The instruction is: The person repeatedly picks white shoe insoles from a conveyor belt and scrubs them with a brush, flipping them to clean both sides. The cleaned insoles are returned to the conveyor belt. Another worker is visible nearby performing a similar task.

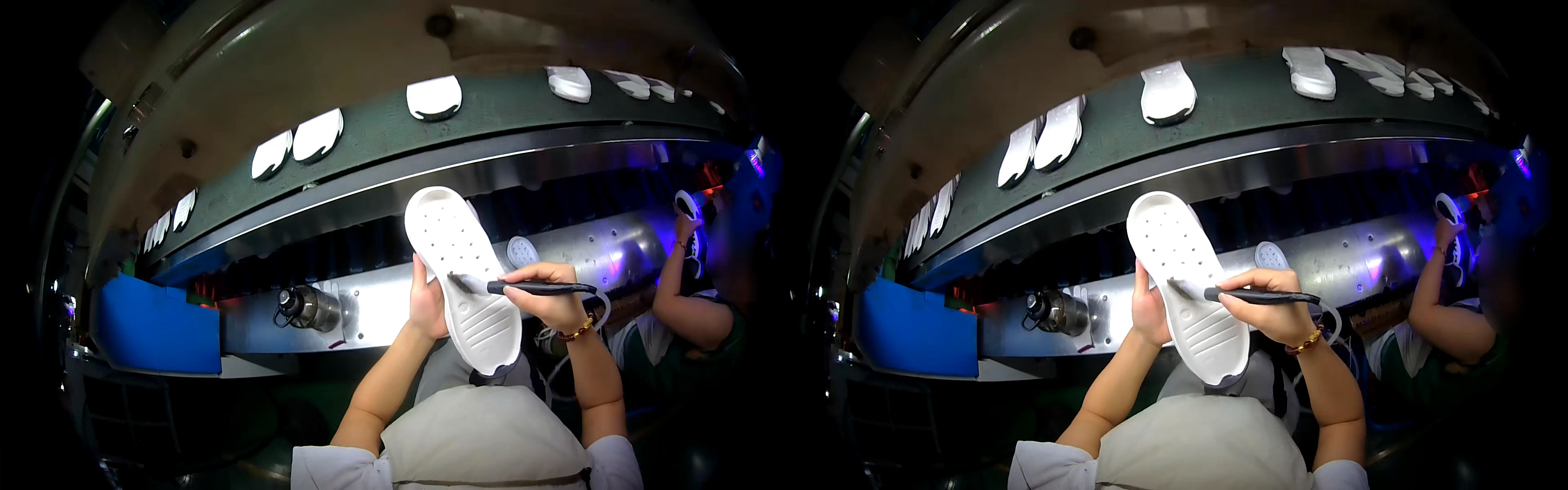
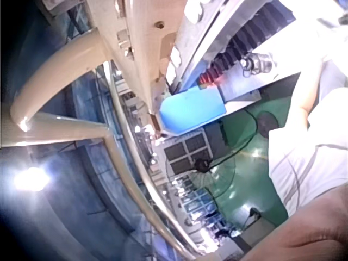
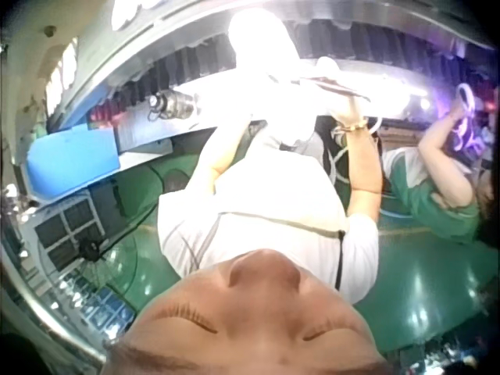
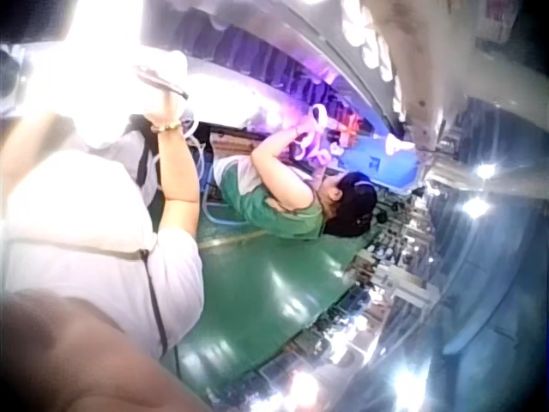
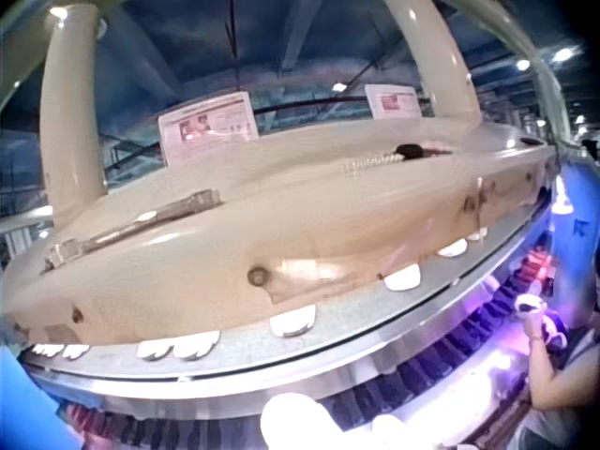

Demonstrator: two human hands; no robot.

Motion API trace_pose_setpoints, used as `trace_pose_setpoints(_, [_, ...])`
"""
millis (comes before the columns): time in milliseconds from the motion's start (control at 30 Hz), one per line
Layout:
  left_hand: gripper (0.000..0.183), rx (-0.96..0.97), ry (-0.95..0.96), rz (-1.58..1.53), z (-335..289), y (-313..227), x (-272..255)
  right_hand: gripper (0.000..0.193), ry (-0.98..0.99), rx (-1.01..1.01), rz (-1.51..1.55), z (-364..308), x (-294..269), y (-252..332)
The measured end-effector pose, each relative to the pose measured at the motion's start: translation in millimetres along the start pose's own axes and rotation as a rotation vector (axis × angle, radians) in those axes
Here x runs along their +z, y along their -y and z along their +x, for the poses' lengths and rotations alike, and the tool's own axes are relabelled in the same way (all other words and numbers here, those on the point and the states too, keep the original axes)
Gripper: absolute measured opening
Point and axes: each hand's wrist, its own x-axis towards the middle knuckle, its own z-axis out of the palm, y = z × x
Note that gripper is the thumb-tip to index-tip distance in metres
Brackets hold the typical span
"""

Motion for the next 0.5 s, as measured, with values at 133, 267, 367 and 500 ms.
trace_pose_setpoints(133, [0.08, 0.184, -0.114, 0.039, -0.9, -10.0, 6.6, 0.015, 0.18, -0.649, -0.479, -9.9, 19.0, 9.5])
trace_pose_setpoints(267, [0.076, 0.286, 0.053, -0.058, -7.9, -24.2, 2.5, 0.009, 0.467, -0.461, -0.441, -29.2, 6.9, 36.7])
trace_pose_setpoints(367, [0.075, 0.27, -0.077, 0.053, -6.3, -16.9, 18.2, 0.014, 0.305, -0.277, -0.098, -12.2, -3.8, 35.8])
trace_pose_setpoints(500, [0.075, 0.276, -0.077, 0.065, 1.7, -9.6, 30.0, 0.015, 0.246, -0.428, -0.166, -3.0, 12.3, 35.8])
